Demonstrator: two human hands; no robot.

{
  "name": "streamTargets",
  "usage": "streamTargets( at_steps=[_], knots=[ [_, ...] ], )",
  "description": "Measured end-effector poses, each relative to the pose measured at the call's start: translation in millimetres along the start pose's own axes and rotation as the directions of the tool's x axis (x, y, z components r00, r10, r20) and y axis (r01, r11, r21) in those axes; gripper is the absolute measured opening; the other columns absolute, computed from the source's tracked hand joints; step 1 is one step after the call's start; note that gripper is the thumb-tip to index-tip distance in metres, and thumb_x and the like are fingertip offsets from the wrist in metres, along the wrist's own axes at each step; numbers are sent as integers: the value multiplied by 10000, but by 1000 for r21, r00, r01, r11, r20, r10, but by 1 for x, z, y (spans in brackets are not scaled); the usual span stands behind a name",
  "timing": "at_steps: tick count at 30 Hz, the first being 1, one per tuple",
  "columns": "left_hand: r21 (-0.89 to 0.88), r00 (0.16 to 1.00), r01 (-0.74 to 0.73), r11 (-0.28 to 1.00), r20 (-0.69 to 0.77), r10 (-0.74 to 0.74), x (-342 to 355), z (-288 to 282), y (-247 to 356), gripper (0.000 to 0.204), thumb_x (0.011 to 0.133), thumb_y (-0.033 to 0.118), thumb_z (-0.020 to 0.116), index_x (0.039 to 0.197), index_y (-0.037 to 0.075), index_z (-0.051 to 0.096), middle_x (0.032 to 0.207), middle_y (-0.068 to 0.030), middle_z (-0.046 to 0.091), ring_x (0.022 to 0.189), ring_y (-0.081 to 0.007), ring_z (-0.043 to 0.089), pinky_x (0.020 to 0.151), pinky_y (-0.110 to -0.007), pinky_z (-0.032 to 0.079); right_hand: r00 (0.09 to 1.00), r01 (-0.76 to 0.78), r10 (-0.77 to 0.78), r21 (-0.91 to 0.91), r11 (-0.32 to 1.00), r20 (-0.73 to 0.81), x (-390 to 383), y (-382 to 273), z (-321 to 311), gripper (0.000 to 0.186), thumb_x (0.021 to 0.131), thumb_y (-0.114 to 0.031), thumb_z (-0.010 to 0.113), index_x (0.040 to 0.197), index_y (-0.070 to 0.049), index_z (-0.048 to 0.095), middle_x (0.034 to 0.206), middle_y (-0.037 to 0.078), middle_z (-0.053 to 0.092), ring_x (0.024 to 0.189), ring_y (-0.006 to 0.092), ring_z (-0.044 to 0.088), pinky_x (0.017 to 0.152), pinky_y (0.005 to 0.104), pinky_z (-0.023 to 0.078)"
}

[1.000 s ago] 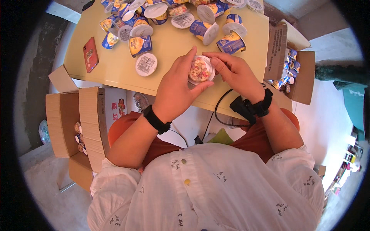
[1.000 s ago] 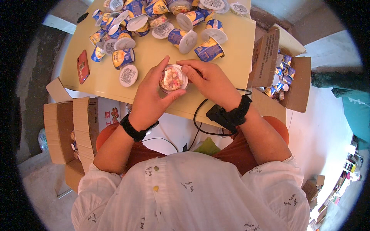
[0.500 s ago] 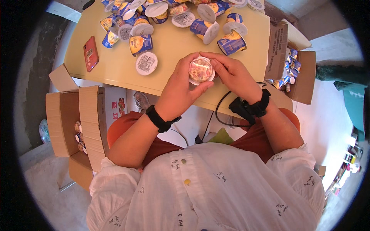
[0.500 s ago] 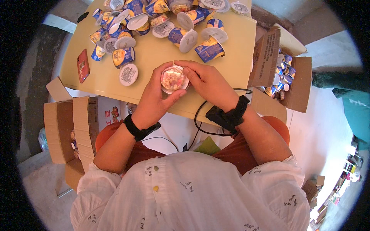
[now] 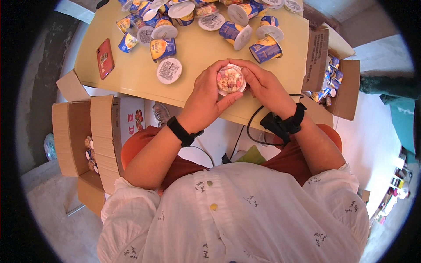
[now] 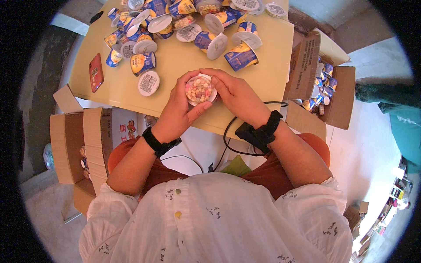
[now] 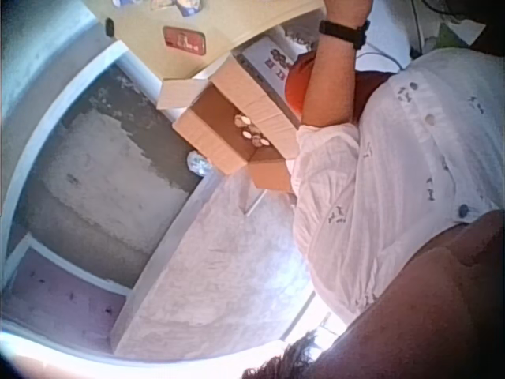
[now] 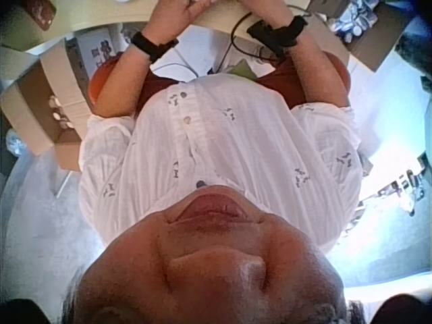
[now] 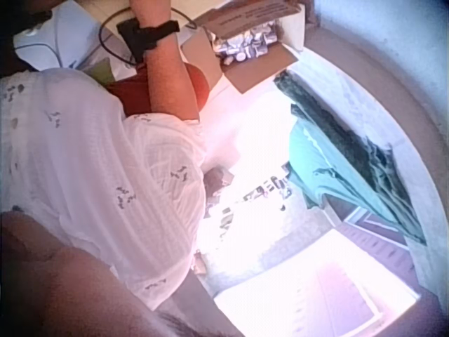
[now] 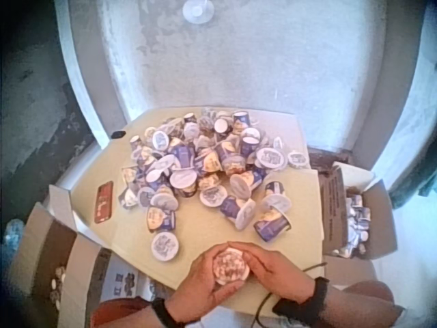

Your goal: Assembling topping lids onto food cups and placing them into shipping boxes.

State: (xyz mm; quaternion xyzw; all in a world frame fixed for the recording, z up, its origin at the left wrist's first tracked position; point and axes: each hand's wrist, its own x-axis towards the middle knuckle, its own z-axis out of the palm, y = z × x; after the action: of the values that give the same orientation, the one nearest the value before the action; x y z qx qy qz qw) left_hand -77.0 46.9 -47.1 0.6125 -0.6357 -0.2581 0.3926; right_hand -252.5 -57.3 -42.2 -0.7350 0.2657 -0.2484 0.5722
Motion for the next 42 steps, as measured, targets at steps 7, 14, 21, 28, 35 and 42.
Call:
streamTargets(
  at_steps=[7,14,21,28,35,42],
  knots=[
    [64,1000,-21,998,11,20,-1,-1,-4,749,861,316,784,1440,48,392,1370,-186,508,1273,-401,460,1100,-480,349,999,-29,29,-11,1000,26,1,0,0,319,1084,-171,437,1338,-35,574,1111,119,695,964,187,660,878,310,528],
    [126,998,-64,990,3,64,1,-2,-7,794,837,327,802,1444,36,381,1375,-187,500,1269,-405,453,1108,-487,331,975,-215,209,90,972,69,2,-5,-1,334,1096,-217,422,1346,-60,578,1001,28,661,814,93,594,713,252,518],
    [117,998,-7,993,-61,14,2,0,-7,876,745,292,873,1419,29,379,1361,-190,521,1270,-406,471,1097,-481,365,971,-233,227,104,967,69,0,-8,-3,364,1101,-249,411,1375,-72,572,923,11,640,729,95,540,667,255,483],
    [-129,959,191,973,236,-157,10,-32,20,838,784,218,867,1428,33,364,1231,-156,594,1103,-242,636,940,-355,516,975,202,-221,-286,937,-33,4,-29,-22,427,999,-220,604,1399,-76,558,976,85,573,861,191,564,768,318,472],
    [-503,919,359,786,340,-202,11,-29,19,819,837,231,837,1471,46,353,1239,-86,588,1115,-170,601,948,-328,494,982,163,-135,-230,960,134,2,-27,-16,444,947,-229,679,1325,-32,553,990,103,575,852,201,577,746,333,477],
    [-825,868,474,308,379,-320,11,-24,8,569,987,349,669,1424,76,427,1233,-57,586,1142,-150,566,871,-313,473,997,-7,1,-77,997,-72,1,-23,-9,311,1019,-265,592,1192,-24,500,896,127,634,764,226,618,695,357,489]
  ],
)
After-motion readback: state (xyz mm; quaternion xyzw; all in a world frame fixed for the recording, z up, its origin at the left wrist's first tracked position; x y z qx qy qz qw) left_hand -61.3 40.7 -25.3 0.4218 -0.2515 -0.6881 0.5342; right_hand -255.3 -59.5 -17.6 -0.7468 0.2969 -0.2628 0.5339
